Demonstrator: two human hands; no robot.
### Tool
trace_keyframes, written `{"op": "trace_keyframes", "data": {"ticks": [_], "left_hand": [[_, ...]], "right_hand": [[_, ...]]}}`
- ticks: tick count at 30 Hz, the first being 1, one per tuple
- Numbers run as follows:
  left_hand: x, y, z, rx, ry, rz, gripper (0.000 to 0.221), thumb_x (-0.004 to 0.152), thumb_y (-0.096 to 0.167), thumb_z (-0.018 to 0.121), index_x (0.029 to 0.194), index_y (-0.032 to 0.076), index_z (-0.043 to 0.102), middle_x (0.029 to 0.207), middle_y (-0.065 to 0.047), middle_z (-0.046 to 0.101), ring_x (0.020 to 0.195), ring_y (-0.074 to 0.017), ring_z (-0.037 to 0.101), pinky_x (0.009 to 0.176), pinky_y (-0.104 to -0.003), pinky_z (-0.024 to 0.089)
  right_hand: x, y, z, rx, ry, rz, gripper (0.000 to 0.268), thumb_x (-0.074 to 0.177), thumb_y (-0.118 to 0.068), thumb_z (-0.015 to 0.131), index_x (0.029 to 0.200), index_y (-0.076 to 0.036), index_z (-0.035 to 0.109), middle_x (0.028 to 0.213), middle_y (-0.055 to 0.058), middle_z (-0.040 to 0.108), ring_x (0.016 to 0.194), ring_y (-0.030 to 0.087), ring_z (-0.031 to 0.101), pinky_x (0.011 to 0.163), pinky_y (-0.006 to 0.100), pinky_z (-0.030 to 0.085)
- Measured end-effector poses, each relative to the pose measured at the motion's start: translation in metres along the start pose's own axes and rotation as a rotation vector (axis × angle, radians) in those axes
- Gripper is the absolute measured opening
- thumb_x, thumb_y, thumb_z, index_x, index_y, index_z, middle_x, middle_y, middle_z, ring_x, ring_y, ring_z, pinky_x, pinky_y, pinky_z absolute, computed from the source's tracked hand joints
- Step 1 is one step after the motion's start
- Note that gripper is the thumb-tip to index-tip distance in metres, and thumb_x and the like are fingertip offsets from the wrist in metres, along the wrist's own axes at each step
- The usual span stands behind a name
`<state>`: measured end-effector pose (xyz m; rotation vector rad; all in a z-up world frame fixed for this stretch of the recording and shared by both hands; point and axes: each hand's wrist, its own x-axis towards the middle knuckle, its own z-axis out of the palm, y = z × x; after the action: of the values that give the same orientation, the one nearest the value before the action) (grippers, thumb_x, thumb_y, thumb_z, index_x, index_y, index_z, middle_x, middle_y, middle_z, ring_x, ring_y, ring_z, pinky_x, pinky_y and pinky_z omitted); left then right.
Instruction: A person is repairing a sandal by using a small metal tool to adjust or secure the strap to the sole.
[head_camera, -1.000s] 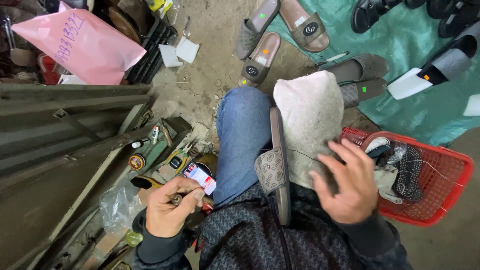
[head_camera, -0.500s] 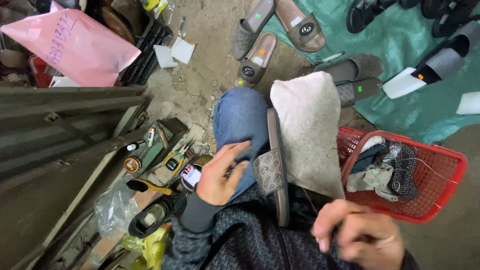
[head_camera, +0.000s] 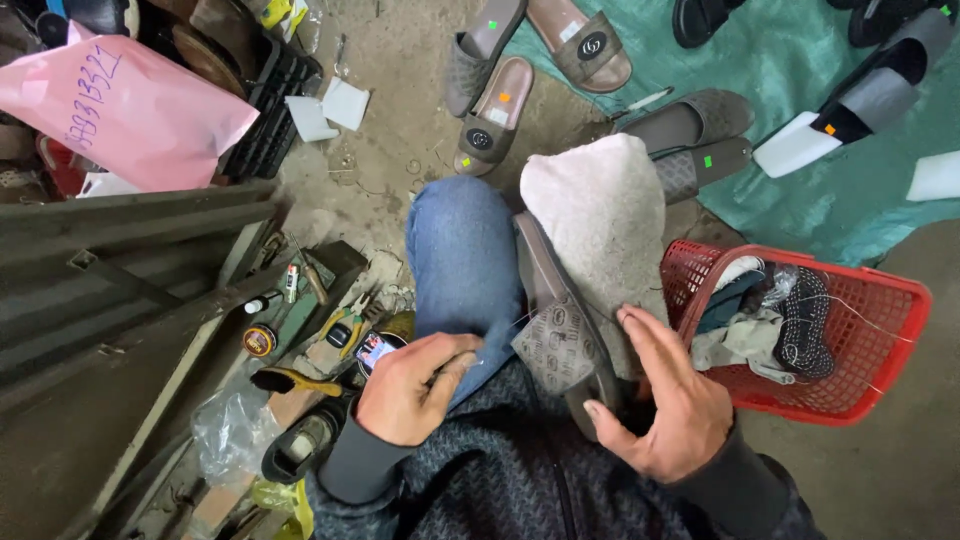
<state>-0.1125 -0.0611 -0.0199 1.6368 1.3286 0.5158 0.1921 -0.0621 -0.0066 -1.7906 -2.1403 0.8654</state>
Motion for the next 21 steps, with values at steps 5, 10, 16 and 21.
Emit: {"op": "trace_keyframes", "data": {"ticks": [5, 10, 16, 21], "left_hand": [[-0.02, 0.003, -0.001, -0.071, 0.013, -0.122, 0.028, 0.102, 0.03, 0.057, 0.125, 0.018, 0.067, 0.098, -0.004, 0.078, 0.062, -0.0245, 0.069, 0.058, -0.045, 0.059], [-0.034, 0.011, -0.007, -0.321, 0.023, -0.201, 0.03, 0.103, 0.032, 0.054, 0.125, 0.016, 0.068, 0.073, 0.0, 0.067, 0.059, -0.0202, 0.066, 0.056, -0.043, 0.061], [-0.047, 0.009, -0.006, -0.315, 0.027, -0.14, 0.026, 0.103, 0.027, 0.057, 0.113, 0.011, 0.075, 0.063, 0.0, 0.06, 0.046, -0.014, 0.043, 0.047, -0.038, 0.038], [-0.072, -0.004, -0.008, -0.352, 0.167, -0.286, 0.025, 0.098, 0.027, 0.061, 0.109, 0.012, 0.078, 0.067, -0.002, 0.073, 0.047, -0.0164, 0.063, 0.046, -0.039, 0.054]], "right_hand": [[-0.014, 0.015, 0.017, -0.037, -0.036, -0.009, 0.089, 0.078, -0.068, 0.063, 0.152, -0.022, 0.045, 0.147, 0.003, 0.056, 0.11, 0.03, 0.07, 0.069, 0.051, 0.063], [0.002, -0.008, 0.003, -0.074, 0.014, -0.088, 0.084, 0.074, -0.056, 0.069, 0.141, -0.008, 0.058, 0.121, 0.007, 0.069, 0.101, 0.029, 0.072, 0.067, 0.043, 0.059], [0.016, -0.026, -0.001, -0.109, 0.076, -0.144, 0.074, 0.076, -0.056, 0.066, 0.131, -0.007, 0.065, 0.107, 0.006, 0.072, 0.087, 0.026, 0.073, 0.059, 0.04, 0.057], [0.018, -0.023, 0.0, -0.085, 0.029, -0.145, 0.073, 0.078, -0.06, 0.065, 0.131, -0.01, 0.065, 0.109, 0.005, 0.072, 0.089, 0.028, 0.072, 0.061, 0.043, 0.058]]}}
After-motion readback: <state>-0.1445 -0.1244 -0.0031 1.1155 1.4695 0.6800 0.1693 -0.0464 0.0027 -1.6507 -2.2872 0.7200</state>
